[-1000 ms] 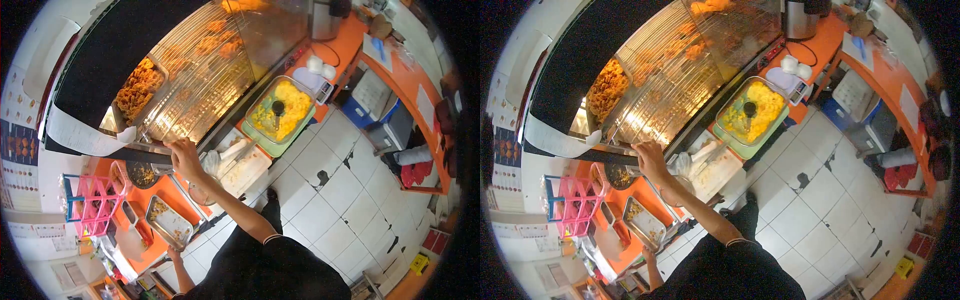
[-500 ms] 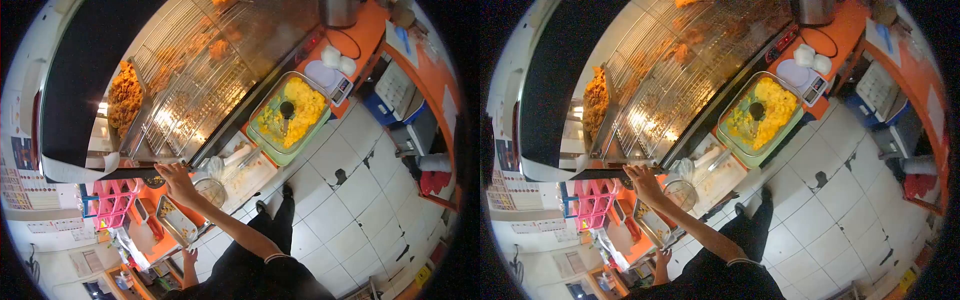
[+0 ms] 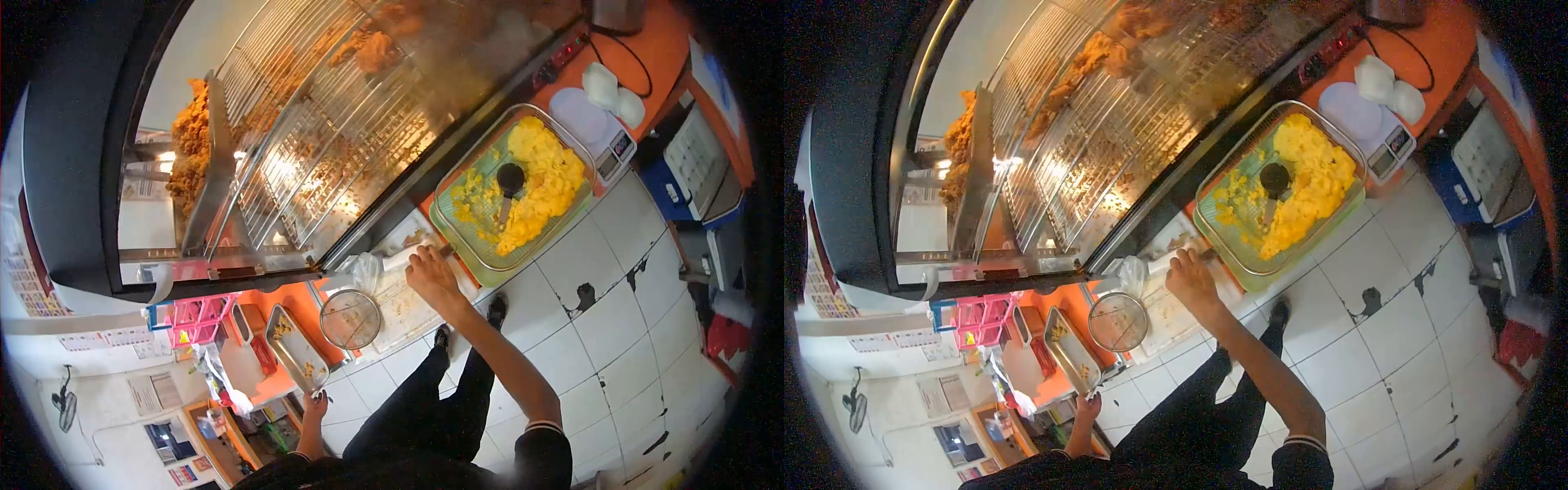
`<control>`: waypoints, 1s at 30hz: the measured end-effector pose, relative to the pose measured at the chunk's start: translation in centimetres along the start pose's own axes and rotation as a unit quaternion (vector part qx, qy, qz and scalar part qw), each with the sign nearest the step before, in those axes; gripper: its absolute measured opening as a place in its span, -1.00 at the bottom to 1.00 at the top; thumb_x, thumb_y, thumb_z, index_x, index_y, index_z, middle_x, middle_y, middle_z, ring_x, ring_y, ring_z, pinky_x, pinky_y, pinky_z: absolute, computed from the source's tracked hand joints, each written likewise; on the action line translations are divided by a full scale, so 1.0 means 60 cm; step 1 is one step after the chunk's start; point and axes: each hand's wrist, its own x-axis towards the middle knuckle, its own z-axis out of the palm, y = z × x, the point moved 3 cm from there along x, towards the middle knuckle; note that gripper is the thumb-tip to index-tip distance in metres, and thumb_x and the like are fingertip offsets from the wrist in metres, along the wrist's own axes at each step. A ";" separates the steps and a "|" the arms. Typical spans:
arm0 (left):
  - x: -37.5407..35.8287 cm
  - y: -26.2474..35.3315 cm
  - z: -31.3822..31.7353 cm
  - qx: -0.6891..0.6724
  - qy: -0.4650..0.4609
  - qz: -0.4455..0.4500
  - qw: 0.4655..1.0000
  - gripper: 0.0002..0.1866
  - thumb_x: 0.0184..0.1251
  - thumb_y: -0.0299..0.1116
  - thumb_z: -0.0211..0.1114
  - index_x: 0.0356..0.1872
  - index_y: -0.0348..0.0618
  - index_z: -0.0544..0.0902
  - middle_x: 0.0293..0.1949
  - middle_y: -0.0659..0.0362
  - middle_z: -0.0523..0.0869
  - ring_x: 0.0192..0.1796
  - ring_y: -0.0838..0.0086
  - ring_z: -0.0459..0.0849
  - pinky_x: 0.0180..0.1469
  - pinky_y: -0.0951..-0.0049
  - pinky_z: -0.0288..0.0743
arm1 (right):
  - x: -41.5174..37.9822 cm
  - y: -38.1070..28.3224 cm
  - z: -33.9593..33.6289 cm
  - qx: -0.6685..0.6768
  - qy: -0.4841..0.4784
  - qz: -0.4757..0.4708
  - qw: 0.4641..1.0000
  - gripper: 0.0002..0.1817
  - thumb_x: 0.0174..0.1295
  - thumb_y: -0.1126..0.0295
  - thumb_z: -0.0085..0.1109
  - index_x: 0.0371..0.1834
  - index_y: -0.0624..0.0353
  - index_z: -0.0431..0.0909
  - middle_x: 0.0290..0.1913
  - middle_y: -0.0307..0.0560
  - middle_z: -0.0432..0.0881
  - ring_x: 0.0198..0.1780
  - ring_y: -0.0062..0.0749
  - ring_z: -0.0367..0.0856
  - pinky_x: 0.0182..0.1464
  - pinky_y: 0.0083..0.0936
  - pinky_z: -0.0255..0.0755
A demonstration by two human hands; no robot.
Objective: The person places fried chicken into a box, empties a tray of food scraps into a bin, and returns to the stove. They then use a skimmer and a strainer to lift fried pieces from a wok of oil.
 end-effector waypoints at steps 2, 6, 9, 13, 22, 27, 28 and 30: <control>-0.002 -0.008 0.012 -0.245 0.132 -0.108 0.954 -0.68 0.05 -0.40 0.21 -0.18 -0.25 0.35 -0.13 0.09 0.26 -0.13 0.42 0.32 -0.09 0.42 0.50 | 0.023 0.003 -0.037 -0.011 -0.046 -0.038 0.998 -0.87 -0.07 0.44 0.05 -0.52 0.18 0.60 -0.36 -0.10 0.53 -0.09 -0.23 0.41 -0.02 -0.33 0.29; 0.041 -0.070 -0.043 -0.305 0.189 -0.098 0.928 -0.69 0.08 -0.33 0.18 -0.29 -0.37 0.35 -0.28 0.08 0.33 -0.26 0.44 0.40 -0.16 0.48 0.51 | 0.047 0.004 -0.039 -0.028 0.011 -0.052 0.998 -0.87 -0.04 0.38 0.02 -0.51 0.08 0.60 -0.33 -0.15 0.54 -0.08 -0.32 0.42 -0.01 -0.33 0.27; 0.018 -0.071 -0.023 -0.304 0.179 -0.082 0.932 -0.66 0.12 -0.30 0.12 -0.21 -0.33 0.28 -0.21 0.11 0.29 -0.19 0.43 0.36 -0.09 0.48 0.45 | 0.055 0.005 -0.031 -0.046 -0.003 -0.074 0.996 -0.88 -0.04 0.38 0.03 -0.52 0.06 0.59 -0.30 -0.14 0.55 -0.08 -0.32 0.43 0.02 -0.32 0.26; 0.020 -0.087 -0.008 -0.333 0.197 -0.080 0.919 -0.60 0.12 -0.26 0.12 -0.14 -0.33 0.26 -0.12 0.14 0.28 -0.19 0.43 0.37 -0.13 0.49 0.47 | 0.059 0.005 -0.041 -0.056 -0.072 -0.128 0.988 -0.87 -0.04 0.40 0.02 -0.47 0.10 0.57 -0.13 -0.08 0.53 -0.01 -0.25 0.42 0.04 -0.34 0.28; 0.027 -0.084 0.022 -0.400 0.170 -0.067 0.898 -0.75 0.07 -0.21 0.12 -0.28 -0.10 0.39 -0.34 0.26 0.33 -0.41 0.58 0.34 -0.41 0.64 0.36 | 0.037 -0.005 -0.061 -0.049 -0.141 -0.127 0.981 -0.84 -0.01 0.44 -0.02 -0.44 0.21 0.57 -0.08 0.00 0.50 0.03 -0.22 0.41 0.04 -0.32 0.27; -0.007 -0.028 0.066 -0.414 0.152 -0.044 0.896 -0.73 0.06 -0.18 0.12 -0.25 -0.07 0.42 -0.29 0.27 0.42 -0.41 0.59 0.39 -0.46 0.65 0.33 | 0.038 -0.011 -0.053 -0.074 -0.192 -0.117 0.972 -0.82 -0.01 0.47 -0.04 -0.42 0.26 0.57 -0.05 0.04 0.49 0.06 -0.23 0.39 0.03 -0.32 0.27; -0.020 -0.018 0.081 -0.437 0.168 -0.054 0.882 -0.76 0.07 -0.19 0.10 -0.28 -0.07 0.41 -0.32 0.27 0.42 -0.43 0.59 0.39 -0.52 0.65 0.30 | 0.037 -0.011 -0.052 -0.071 -0.182 -0.108 0.975 -0.82 0.00 0.48 -0.04 -0.41 0.26 0.57 -0.04 0.05 0.49 0.06 -0.22 0.39 0.03 -0.31 0.27; 0.011 -0.051 0.066 -0.371 0.129 -0.017 0.919 -0.65 0.08 -0.21 0.10 -0.12 -0.13 0.38 -0.12 0.19 0.38 -0.24 0.52 0.43 -0.40 0.62 0.40 | 0.033 -0.003 -0.044 -0.054 -0.155 -0.093 0.982 -0.81 0.00 0.49 -0.06 -0.38 0.27 0.56 -0.03 0.05 0.48 0.04 -0.20 0.40 0.04 -0.31 0.27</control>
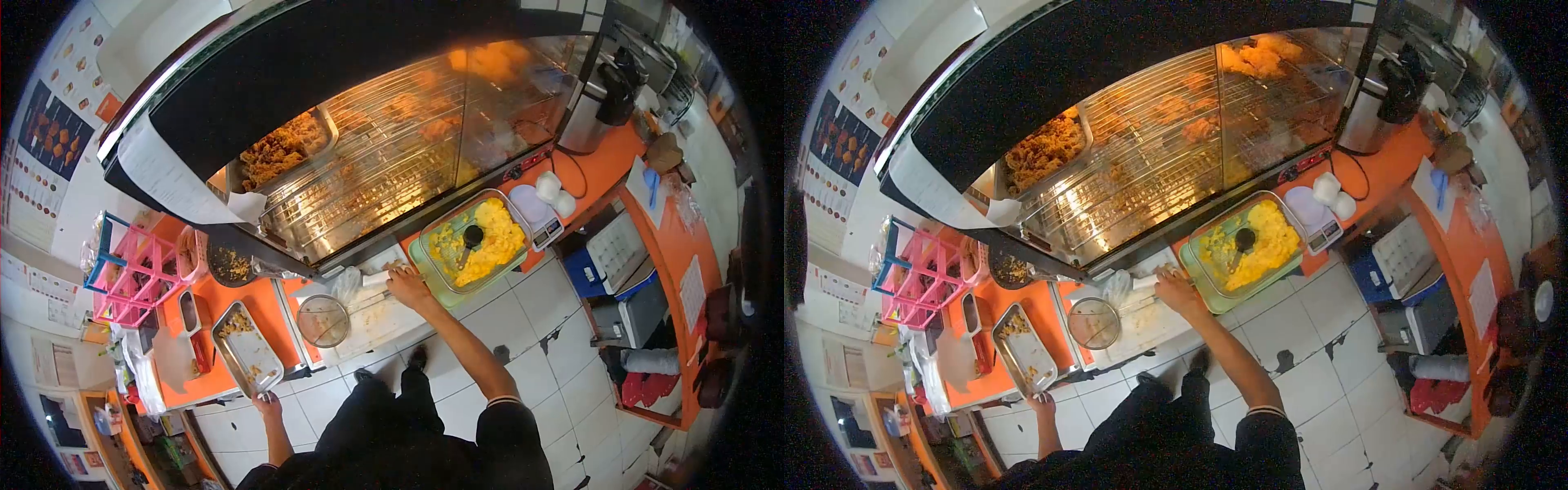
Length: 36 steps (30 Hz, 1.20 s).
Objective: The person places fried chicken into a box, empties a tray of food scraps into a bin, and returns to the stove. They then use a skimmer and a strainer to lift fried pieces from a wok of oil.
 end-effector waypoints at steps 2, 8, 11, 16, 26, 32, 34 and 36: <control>0.016 -0.014 -0.005 -0.013 -0.017 -0.010 1.000 -0.58 0.07 -0.22 0.12 -0.05 -0.15 0.33 -0.07 0.17 0.36 -0.12 0.47 0.41 -0.27 0.54 0.45 | 0.004 0.008 0.023 0.030 0.036 0.006 0.999 -0.79 0.01 0.50 -0.07 -0.34 0.28 0.55 -0.03 0.06 0.48 0.02 -0.17 0.41 0.04 -0.32 0.27; 0.000 -0.031 0.032 -0.120 0.003 -0.103 0.987 -0.55 0.04 -0.05 0.10 -0.11 -0.12 0.45 -0.23 0.19 0.47 -0.28 0.45 0.42 -0.34 0.45 0.39 | 0.032 -0.005 -0.020 0.020 -0.067 -0.003 0.998 -0.74 -0.03 0.45 -0.03 -0.28 0.31 0.54 -0.07 0.15 0.50 0.01 -0.08 0.45 0.02 -0.32 0.34; 0.013 -0.040 0.033 -0.130 -0.049 -0.115 0.984 -0.41 -0.02 -0.03 0.16 0.04 -0.11 0.33 -0.03 0.12 0.36 -0.03 0.36 0.40 -0.08 0.32 0.45 | 0.047 -0.017 -0.042 0.021 -0.169 0.031 0.985 -0.77 -0.04 0.41 0.01 -0.36 0.27 0.57 -0.22 0.16 0.57 -0.12 -0.05 0.54 -0.10 -0.25 0.42; 0.029 -0.050 0.032 -0.115 -0.073 -0.082 0.987 -0.47 0.08 0.05 0.10 0.03 -0.03 0.39 -0.01 0.16 0.37 -0.03 0.35 0.40 -0.15 0.37 0.47 | 0.027 -0.081 -0.138 0.038 -0.248 -0.004 0.968 -0.76 0.04 0.26 0.06 -0.38 0.22 0.57 -0.30 0.09 0.60 -0.22 -0.06 0.58 -0.16 -0.18 0.42; -0.004 -0.029 0.081 -0.138 -0.084 0.076 0.984 -0.43 0.24 0.13 -0.06 0.08 -0.10 0.38 -0.03 0.16 0.52 -0.13 0.36 0.53 -0.14 0.37 0.45 | -0.076 -0.166 -0.162 0.184 -0.181 0.085 0.962 -0.67 0.07 0.13 0.08 -0.26 0.16 0.54 -0.34 0.10 0.59 -0.22 -0.04 0.55 -0.17 -0.25 0.40; -0.035 -0.009 0.075 -0.110 0.070 0.131 0.983 -0.30 0.22 0.19 -0.03 0.01 -0.38 0.36 -0.12 0.08 0.51 -0.18 0.35 0.53 -0.19 0.34 0.49 | -0.117 -0.229 -0.118 0.266 -0.129 0.141 0.945 -0.71 0.07 0.17 0.10 -0.24 0.11 0.55 -0.41 0.10 0.59 -0.29 0.01 0.55 -0.25 -0.23 0.39; -0.023 -0.004 0.063 -0.097 0.049 0.172 0.979 -0.25 0.21 0.24 -0.07 0.01 -0.42 0.34 -0.11 0.05 0.48 -0.14 0.36 0.47 -0.13 0.35 0.40 | -0.128 -0.241 -0.099 0.271 -0.099 0.150 0.946 -0.73 0.07 0.18 0.11 -0.24 0.09 0.55 -0.43 0.11 0.59 -0.31 0.02 0.55 -0.27 -0.21 0.39; -0.049 0.011 0.061 -0.032 0.053 0.125 0.990 -0.19 0.21 0.25 -0.12 0.16 -0.39 0.24 0.11 0.00 0.39 0.13 0.27 0.39 0.16 0.33 0.26 | -0.144 -0.245 -0.065 0.282 -0.087 0.176 0.939 -0.74 0.07 0.19 0.11 -0.25 0.07 0.55 -0.44 0.11 0.59 -0.33 0.02 0.55 -0.28 -0.20 0.40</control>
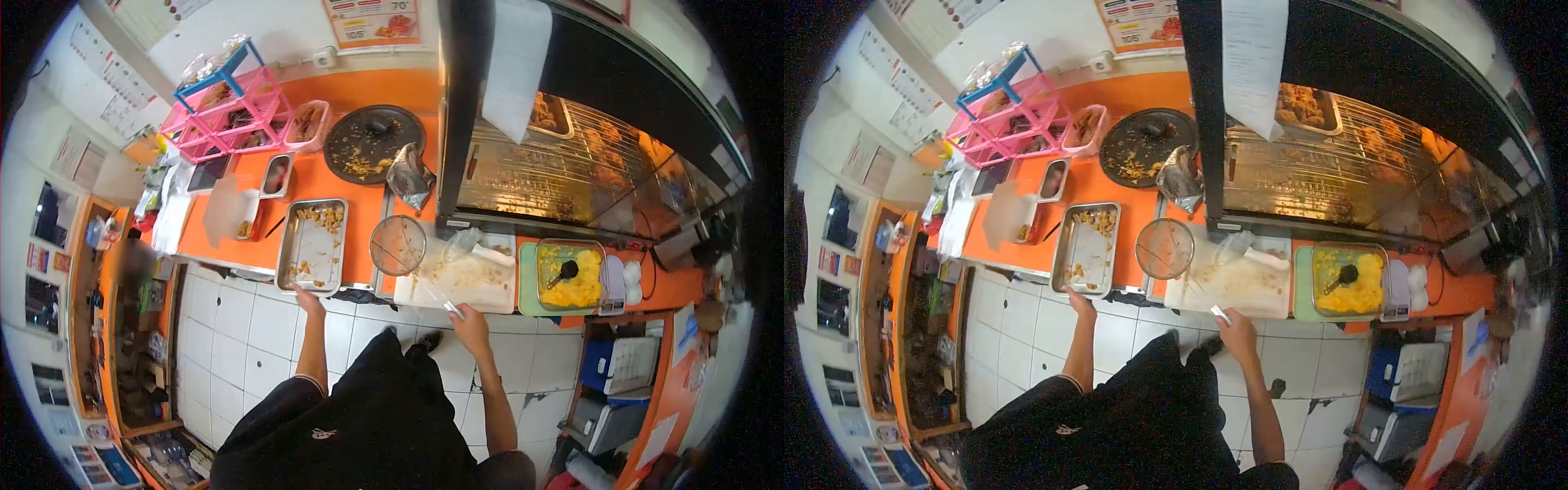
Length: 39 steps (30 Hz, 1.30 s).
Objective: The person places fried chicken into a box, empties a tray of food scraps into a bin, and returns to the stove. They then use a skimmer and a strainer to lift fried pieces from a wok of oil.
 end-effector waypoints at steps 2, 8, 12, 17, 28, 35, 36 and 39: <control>0.016 -0.006 -0.026 0.165 0.029 0.033 0.985 -0.20 0.21 0.28 -0.13 0.05 -0.41 0.33 -0.02 0.03 0.45 -0.02 0.34 0.41 0.05 0.39 0.28 | -0.018 -0.021 0.003 -0.023 0.003 0.014 1.000 -0.73 0.07 0.17 0.11 -0.23 0.06 0.56 -0.42 0.13 0.59 -0.32 0.03 0.55 -0.28 -0.20 0.40; 0.049 0.007 -0.092 0.089 -0.059 0.044 0.993 -0.21 0.26 0.24 -0.17 0.01 -0.48 0.42 -0.07 -0.01 0.53 -0.09 0.31 0.46 0.02 0.34 0.31 | -0.096 -0.050 0.059 -0.009 0.027 0.044 0.999 -0.68 0.09 0.15 0.09 -0.18 0.09 0.54 -0.38 0.15 0.58 -0.27 0.05 0.54 -0.23 -0.21 0.40; 0.050 0.047 -0.118 0.107 -0.105 0.003 0.989 -0.21 0.28 0.20 -0.18 0.13 -0.50 0.28 0.14 -0.05 0.38 0.16 0.24 0.35 0.21 0.33 0.17 | -0.160 -0.091 0.083 0.020 0.050 0.073 0.996 -0.72 0.10 0.17 0.10 -0.22 0.11 0.54 -0.41 0.11 0.59 -0.30 0.01 0.55 -0.25 -0.23 0.40; 0.083 0.094 -0.161 0.120 -0.215 0.005 0.969 -0.31 0.36 0.07 -0.21 0.27 -0.35 0.08 0.27 0.01 0.18 0.27 0.25 0.21 0.27 0.31 0.09 | -0.266 -0.162 0.127 0.054 0.126 0.091 0.986 -0.71 0.07 0.19 0.15 -0.27 0.17 0.55 -0.47 0.03 0.58 -0.41 -0.13 0.57 -0.34 -0.34 0.41; 0.083 0.183 -0.245 0.289 -0.404 -0.013 0.868 -0.41 0.34 0.11 -0.17 -0.12 -0.32 0.44 -0.28 0.13 0.54 -0.24 0.43 0.51 -0.18 0.43 0.40 | -0.482 -0.254 0.179 0.151 0.159 0.204 0.954 -0.75 0.09 0.27 0.17 -0.28 0.21 0.54 -0.59 -0.02 0.50 -0.57 -0.39 0.44 -0.48 -0.50 0.28; -0.113 0.166 -0.230 0.353 -0.468 0.015 0.810 -0.57 0.30 0.08 -0.04 -0.36 -0.12 0.48 -0.56 0.33 0.42 -0.51 0.62 0.34 -0.50 0.57 0.21 | -0.623 -0.206 0.156 0.159 0.252 0.198 0.934 -0.77 0.08 0.32 0.16 -0.26 0.24 0.54 -0.62 -0.01 0.52 -0.60 -0.48 0.42 -0.49 -0.56 0.29; -0.140 0.145 -0.232 0.353 -0.512 -0.021 0.783 -0.57 0.29 0.08 -0.04 -0.33 -0.13 0.48 -0.54 0.32 0.44 -0.50 0.62 0.35 -0.49 0.56 0.23 | -0.653 -0.195 0.152 0.167 0.260 0.219 0.925 -0.76 0.07 0.32 0.17 -0.26 0.24 0.54 -0.61 0.00 0.52 -0.60 -0.46 0.44 -0.49 -0.54 0.30; -0.260 0.087 -0.245 0.373 -0.550 -0.053 0.745 -0.52 0.28 0.10 -0.03 -0.27 -0.19 0.49 -0.48 0.28 0.49 -0.47 0.60 0.40 -0.44 0.56 0.30 | -0.767 -0.173 0.128 0.177 0.283 0.279 0.901 -0.74 0.07 0.27 0.15 -0.25 0.20 0.55 -0.57 0.05 0.55 -0.54 -0.30 0.51 -0.44 -0.46 0.35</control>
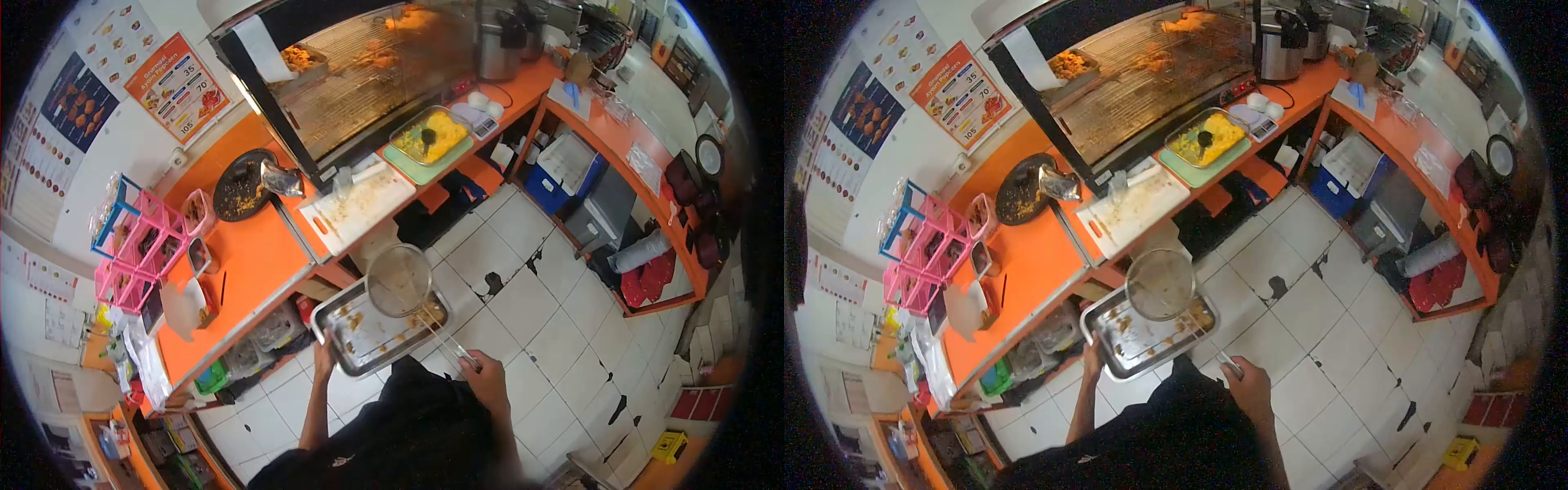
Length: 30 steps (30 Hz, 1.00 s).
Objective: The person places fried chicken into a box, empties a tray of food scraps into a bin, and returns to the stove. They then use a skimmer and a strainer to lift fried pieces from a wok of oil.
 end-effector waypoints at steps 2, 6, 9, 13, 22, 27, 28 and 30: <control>-0.029 -0.021 0.096 0.012 -0.040 0.017 0.999 -0.47 0.25 0.13 -0.02 -0.26 -0.24 0.48 -0.47 0.24 0.50 -0.47 0.58 0.43 -0.48 0.55 0.31 | -0.043 0.055 -0.063 -0.016 0.023 0.036 0.999 -0.70 0.10 0.17 0.11 -0.22 0.14 0.55 -0.51 0.12 0.57 -0.44 -0.06 0.58 -0.37 -0.34 0.40; -0.101 -0.108 0.275 0.085 -0.077 -0.038 0.993 -0.26 0.15 0.27 -0.01 -0.26 -0.44 0.38 -0.47 0.13 0.49 -0.52 0.52 0.42 -0.55 0.51 0.31 | -0.130 0.220 -0.179 -0.082 0.084 0.063 0.991 -0.71 0.10 0.19 0.09 -0.23 0.15 0.54 -0.51 0.13 0.58 -0.42 -0.05 0.59 -0.33 -0.32 0.42; -0.190 -0.110 0.422 0.185 -0.079 -0.054 0.978 -0.23 0.13 0.32 -0.06 -0.39 -0.44 0.42 -0.58 0.12 0.47 -0.56 0.49 0.39 -0.56 0.42 0.28 | -0.187 0.278 -0.291 -0.052 0.083 0.155 0.983 -0.73 0.10 0.24 0.11 -0.23 0.19 0.54 -0.51 0.09 0.59 -0.41 -0.12 0.62 -0.37 -0.35 0.43; -0.262 -0.159 0.604 0.253 -0.214 0.039 0.943 -0.17 0.13 0.35 -0.12 -0.58 -0.47 0.48 -0.71 0.15 0.42 -0.58 0.44 0.37 -0.50 0.32 0.29 | -0.241 0.370 -0.407 -0.082 0.157 0.172 0.969 -0.76 0.11 0.31 0.11 -0.24 0.25 0.54 -0.60 0.04 0.56 -0.53 -0.28 0.57 -0.45 -0.41 0.39; -0.476 -0.134 0.992 0.260 -0.404 -0.051 0.875 -0.25 0.23 0.20 -0.08 -0.14 -0.52 0.45 -0.24 -0.15 0.58 -0.14 0.24 0.52 -0.09 0.27 0.37 | -0.248 0.660 -0.672 -0.046 0.183 0.178 0.966 -0.79 0.12 0.35 0.12 -0.32 0.30 0.56 -0.82 -0.31 0.24 -0.73 -0.70 0.10 -0.68 -0.60 -0.03; -0.587 -0.230 1.230 0.244 -0.453 0.054 0.856 -0.37 0.25 0.17 -0.09 -0.26 -0.33 0.57 -0.42 -0.04 0.62 -0.32 0.40 0.56 -0.26 0.32 0.43 | -0.300 0.780 -0.884 -0.125 0.128 0.295 0.939 -0.76 0.15 0.24 0.03 -0.29 0.15 0.58 -0.65 0.06 0.56 -0.61 -0.20 0.55 -0.55 -0.32 0.36; -0.633 -0.202 1.281 0.201 -0.493 -0.045 0.845 -0.38 0.25 0.18 -0.10 -0.27 -0.28 0.59 -0.41 -0.01 0.63 -0.32 0.42 0.57 -0.25 0.33 0.44 | -0.331 0.774 -0.931 -0.188 0.172 0.251 0.934 -0.78 0.12 0.27 0.08 -0.32 0.18 0.59 -0.67 0.03 0.54 -0.65 -0.25 0.50 -0.57 -0.34 0.32; -0.678 -0.272 1.389 0.277 -0.474 0.047 0.835 -0.33 0.26 0.21 -0.13 -0.23 -0.32 0.58 -0.41 0.01 0.62 -0.27 0.44 0.56 -0.22 0.36 0.42 | -0.366 0.794 -1.017 -0.177 0.205 0.289 0.918 -0.77 0.09 0.27 0.12 -0.33 0.20 0.59 -0.60 0.13 0.55 -0.55 -0.08 0.55 -0.47 -0.29 0.37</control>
